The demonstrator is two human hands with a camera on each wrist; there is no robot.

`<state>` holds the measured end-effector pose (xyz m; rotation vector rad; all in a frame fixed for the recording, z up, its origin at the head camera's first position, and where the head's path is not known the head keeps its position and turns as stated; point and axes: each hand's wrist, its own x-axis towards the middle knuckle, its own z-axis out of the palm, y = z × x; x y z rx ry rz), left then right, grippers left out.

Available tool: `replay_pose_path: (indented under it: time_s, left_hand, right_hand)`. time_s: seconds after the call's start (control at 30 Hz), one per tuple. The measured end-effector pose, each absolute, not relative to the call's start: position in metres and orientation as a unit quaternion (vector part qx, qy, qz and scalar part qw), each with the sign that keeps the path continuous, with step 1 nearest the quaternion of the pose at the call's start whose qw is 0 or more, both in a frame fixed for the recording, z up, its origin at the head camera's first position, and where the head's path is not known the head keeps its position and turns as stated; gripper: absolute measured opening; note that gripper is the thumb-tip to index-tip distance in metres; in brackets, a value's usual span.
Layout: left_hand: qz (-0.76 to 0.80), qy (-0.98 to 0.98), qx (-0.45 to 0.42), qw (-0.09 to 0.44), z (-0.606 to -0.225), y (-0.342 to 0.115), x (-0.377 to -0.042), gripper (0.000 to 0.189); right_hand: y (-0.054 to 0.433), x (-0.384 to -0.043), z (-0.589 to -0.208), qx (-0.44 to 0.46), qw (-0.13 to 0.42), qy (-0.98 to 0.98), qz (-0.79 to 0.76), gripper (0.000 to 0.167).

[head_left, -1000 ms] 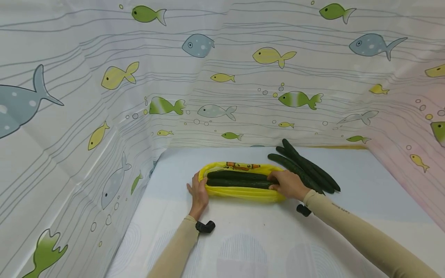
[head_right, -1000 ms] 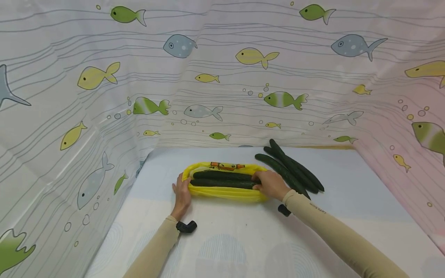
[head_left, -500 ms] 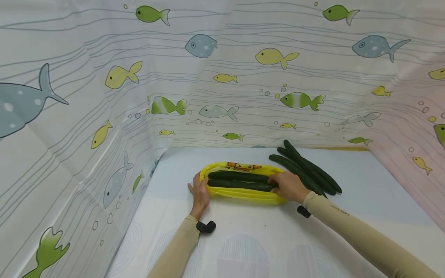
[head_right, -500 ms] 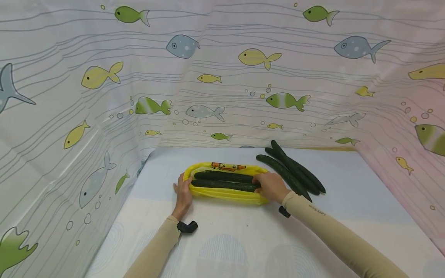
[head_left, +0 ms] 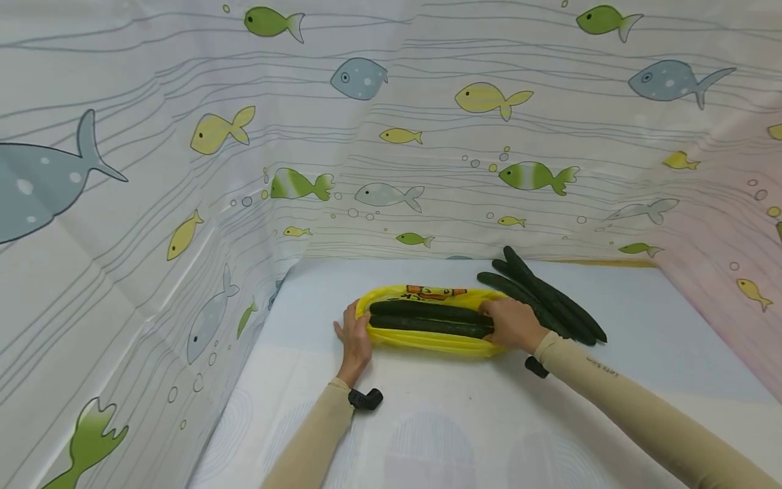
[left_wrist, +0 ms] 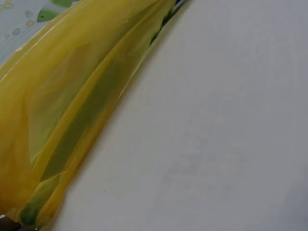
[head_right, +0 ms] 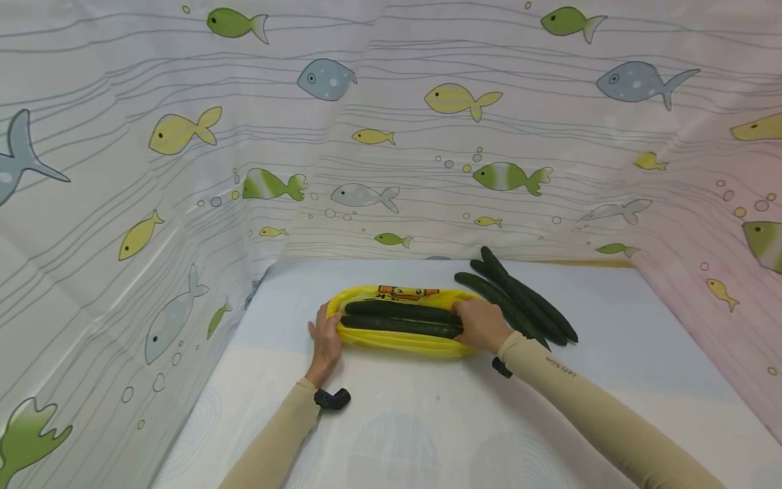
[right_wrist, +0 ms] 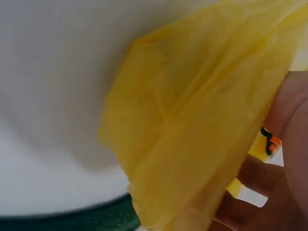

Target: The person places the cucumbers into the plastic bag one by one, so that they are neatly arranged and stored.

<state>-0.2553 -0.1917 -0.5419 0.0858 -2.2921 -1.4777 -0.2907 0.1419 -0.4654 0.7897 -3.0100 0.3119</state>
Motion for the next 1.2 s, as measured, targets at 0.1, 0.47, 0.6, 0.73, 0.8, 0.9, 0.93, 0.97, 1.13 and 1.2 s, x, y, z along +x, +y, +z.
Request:
replay_pose_path:
  time_s: [0.1,0.47,0.6,0.73,0.8,0.9,0.93,0.97,1.13,1.2]
  left_hand:
    - [-0.528,-0.823,0.032,0.208,-0.542,-0.191,-0.256,0.052]
    - [-0.528,-0.823,0.028,0.206,-0.541,-0.190,-0.255,0.054]
    - [-0.528,-0.824,0.029,0.202,-0.541,-0.191,-0.255,0.054]
    - [-0.531,-0.823,0.028,0.199,-0.541,-0.192,-0.256,0.054]
    - [-0.533,-0.822,0.028,0.198,-0.541,-0.192,-0.256,0.055]
    - [-0.536,-0.820,0.028,0.199,-0.540,-0.192,-0.256,0.056]
    - [-0.536,-0.820,0.028,0.199,-0.540,-0.192,-0.256,0.057]
    - [-0.537,-0.819,0.027,0.200,-0.540,-0.192,-0.256,0.057]
    - [-0.538,-0.819,0.023,0.198,-0.539,-0.193,-0.257,0.061]
    - [-0.539,-0.819,0.021,0.194,-0.539,-0.193,-0.256,0.064]
  right_hand:
    - [0.140,-0.291,-0.458,0.244,0.001,-0.966,0.092,0.072]
    - [0.132,-0.294,-0.442,0.245,-0.001,-0.966,0.085,0.104]
    - [0.126,-0.293,-0.436,0.248,-0.006,-0.965,0.083,0.113]
    - [0.120,-0.292,-0.433,0.250,-0.023,-0.965,0.074,0.122]
    - [0.117,-0.292,-0.432,0.252,-0.027,-0.965,0.067,0.125]
    - [0.114,-0.290,-0.431,0.256,-0.028,-0.965,0.058,0.127]
    - [0.113,-0.290,-0.431,0.258,-0.027,-0.964,0.055,0.127]
    - [0.113,-0.290,-0.431,0.259,-0.027,-0.964,0.052,0.127]
    - [0.111,-0.289,-0.433,0.266,-0.034,-0.962,0.042,0.125]
    - [0.111,-0.289,-0.433,0.269,-0.037,-0.962,0.041,0.124]
